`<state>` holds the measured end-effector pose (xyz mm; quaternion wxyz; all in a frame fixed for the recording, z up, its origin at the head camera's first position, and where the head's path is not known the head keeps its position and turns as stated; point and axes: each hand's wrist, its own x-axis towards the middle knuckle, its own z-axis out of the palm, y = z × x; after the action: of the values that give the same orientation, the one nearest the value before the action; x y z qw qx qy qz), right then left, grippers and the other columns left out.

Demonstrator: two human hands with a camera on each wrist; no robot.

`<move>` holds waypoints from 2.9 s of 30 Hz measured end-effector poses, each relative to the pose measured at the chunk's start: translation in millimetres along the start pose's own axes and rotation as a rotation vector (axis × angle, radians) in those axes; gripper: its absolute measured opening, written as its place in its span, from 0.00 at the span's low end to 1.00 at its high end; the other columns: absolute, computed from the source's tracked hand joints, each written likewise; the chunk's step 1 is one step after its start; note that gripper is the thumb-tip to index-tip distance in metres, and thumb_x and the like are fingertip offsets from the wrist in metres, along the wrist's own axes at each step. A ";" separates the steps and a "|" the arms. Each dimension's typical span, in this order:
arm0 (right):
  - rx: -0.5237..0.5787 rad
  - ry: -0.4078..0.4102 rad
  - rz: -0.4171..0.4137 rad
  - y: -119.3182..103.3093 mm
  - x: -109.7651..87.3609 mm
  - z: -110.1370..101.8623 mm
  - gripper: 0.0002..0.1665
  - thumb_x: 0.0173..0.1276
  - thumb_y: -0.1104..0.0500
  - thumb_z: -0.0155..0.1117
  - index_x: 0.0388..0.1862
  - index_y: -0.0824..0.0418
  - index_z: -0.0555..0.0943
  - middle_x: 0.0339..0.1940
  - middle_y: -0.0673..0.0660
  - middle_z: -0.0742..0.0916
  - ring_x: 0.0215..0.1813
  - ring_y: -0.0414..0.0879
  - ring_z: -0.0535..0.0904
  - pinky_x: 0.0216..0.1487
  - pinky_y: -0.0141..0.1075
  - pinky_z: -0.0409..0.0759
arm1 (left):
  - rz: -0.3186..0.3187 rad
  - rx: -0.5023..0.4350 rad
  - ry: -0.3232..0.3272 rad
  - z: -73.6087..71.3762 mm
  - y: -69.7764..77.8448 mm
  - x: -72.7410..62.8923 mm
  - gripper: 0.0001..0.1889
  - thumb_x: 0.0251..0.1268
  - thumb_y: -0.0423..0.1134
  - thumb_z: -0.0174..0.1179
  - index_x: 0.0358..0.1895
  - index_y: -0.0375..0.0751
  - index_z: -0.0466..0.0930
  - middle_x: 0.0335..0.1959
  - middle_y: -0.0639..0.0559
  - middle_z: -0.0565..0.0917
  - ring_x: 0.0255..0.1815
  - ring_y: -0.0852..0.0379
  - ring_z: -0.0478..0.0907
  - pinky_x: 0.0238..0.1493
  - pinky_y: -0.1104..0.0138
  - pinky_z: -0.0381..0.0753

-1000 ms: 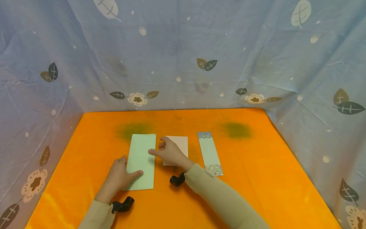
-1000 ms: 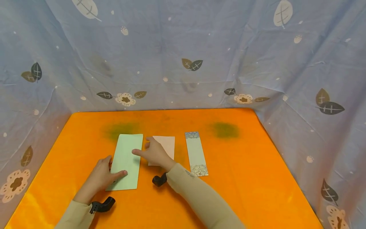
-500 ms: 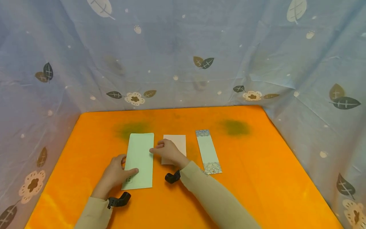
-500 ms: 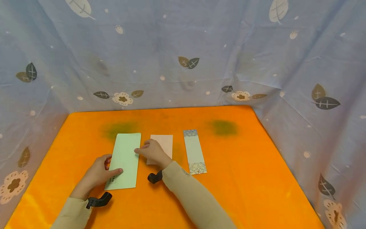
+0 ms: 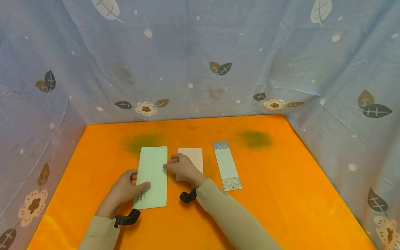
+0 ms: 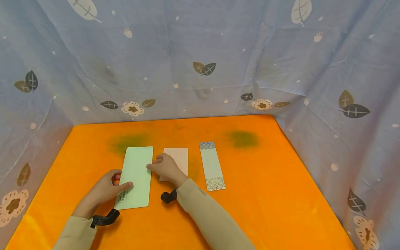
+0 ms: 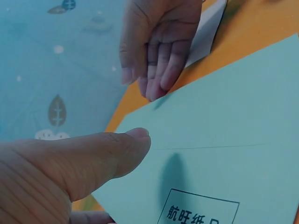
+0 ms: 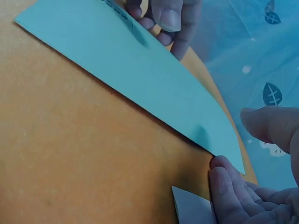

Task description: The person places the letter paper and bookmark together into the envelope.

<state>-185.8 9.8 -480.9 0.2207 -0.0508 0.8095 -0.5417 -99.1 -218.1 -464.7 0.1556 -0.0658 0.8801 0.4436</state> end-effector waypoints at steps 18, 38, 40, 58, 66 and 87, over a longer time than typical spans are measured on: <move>-0.017 0.007 -0.017 0.2 -2.8 -2.0 0.35 0.63 0.44 0.68 0.62 0.63 0.73 0.42 0.45 0.83 0.43 0.40 0.78 0.52 0.39 0.77 | -0.010 -0.032 -0.009 -0.6 -1.2 -1.1 0.40 0.63 0.52 0.65 0.68 0.28 0.60 0.57 0.36 0.71 0.43 0.50 0.76 0.41 0.60 0.79; 0.145 -0.071 -0.032 -20.4 -9.8 -8.1 0.40 0.70 0.48 0.62 0.75 0.57 0.59 0.60 0.54 0.78 0.49 0.47 0.80 0.54 0.44 0.78 | 0.032 0.008 0.101 10.2 3.3 -5.0 0.31 0.72 0.43 0.55 0.69 0.29 0.56 0.50 0.39 0.73 0.45 0.48 0.74 0.42 0.60 0.76; 0.138 -0.066 -0.053 -19.8 -9.1 -10.9 0.39 0.70 0.49 0.61 0.75 0.58 0.59 0.58 0.53 0.79 0.49 0.46 0.80 0.55 0.44 0.77 | 0.047 0.014 0.114 10.6 5.1 -5.4 0.30 0.73 0.41 0.54 0.70 0.30 0.55 0.51 0.39 0.73 0.45 0.48 0.74 0.42 0.61 0.76; 0.268 -0.035 -0.165 -23.3 -8.4 -31.4 0.24 0.70 0.59 0.61 0.62 0.63 0.72 0.41 0.59 0.83 0.44 0.60 0.83 0.48 0.44 0.83 | 0.196 0.128 0.254 7.8 21.0 -16.5 0.25 0.76 0.33 0.44 0.74 0.40 0.56 0.50 0.41 0.75 0.43 0.46 0.74 0.41 0.57 0.75; 0.228 -0.003 -0.167 -25.8 -13.6 -40.7 0.16 0.70 0.60 0.60 0.54 0.64 0.74 0.41 0.58 0.83 0.43 0.60 0.83 0.47 0.46 0.83 | 0.199 0.130 0.222 10.6 27.7 -17.8 0.26 0.77 0.34 0.45 0.75 0.43 0.55 0.51 0.40 0.74 0.36 0.50 0.72 0.32 0.62 0.71; 0.249 -0.043 -0.100 2.2 -19.8 -61.8 0.14 0.72 0.59 0.60 0.49 0.67 0.74 0.38 0.62 0.83 0.42 0.59 0.84 0.46 0.43 0.83 | 0.289 0.208 0.280 15.1 32.0 -13.6 0.22 0.75 0.28 0.45 0.70 0.39 0.66 0.48 0.40 0.74 0.42 0.47 0.75 0.38 0.57 0.77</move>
<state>-193.2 69.8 -457.4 0.2155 -0.0747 0.7274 -0.6472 -91.0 -187.1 -444.3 -0.0274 0.0163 0.9344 0.3547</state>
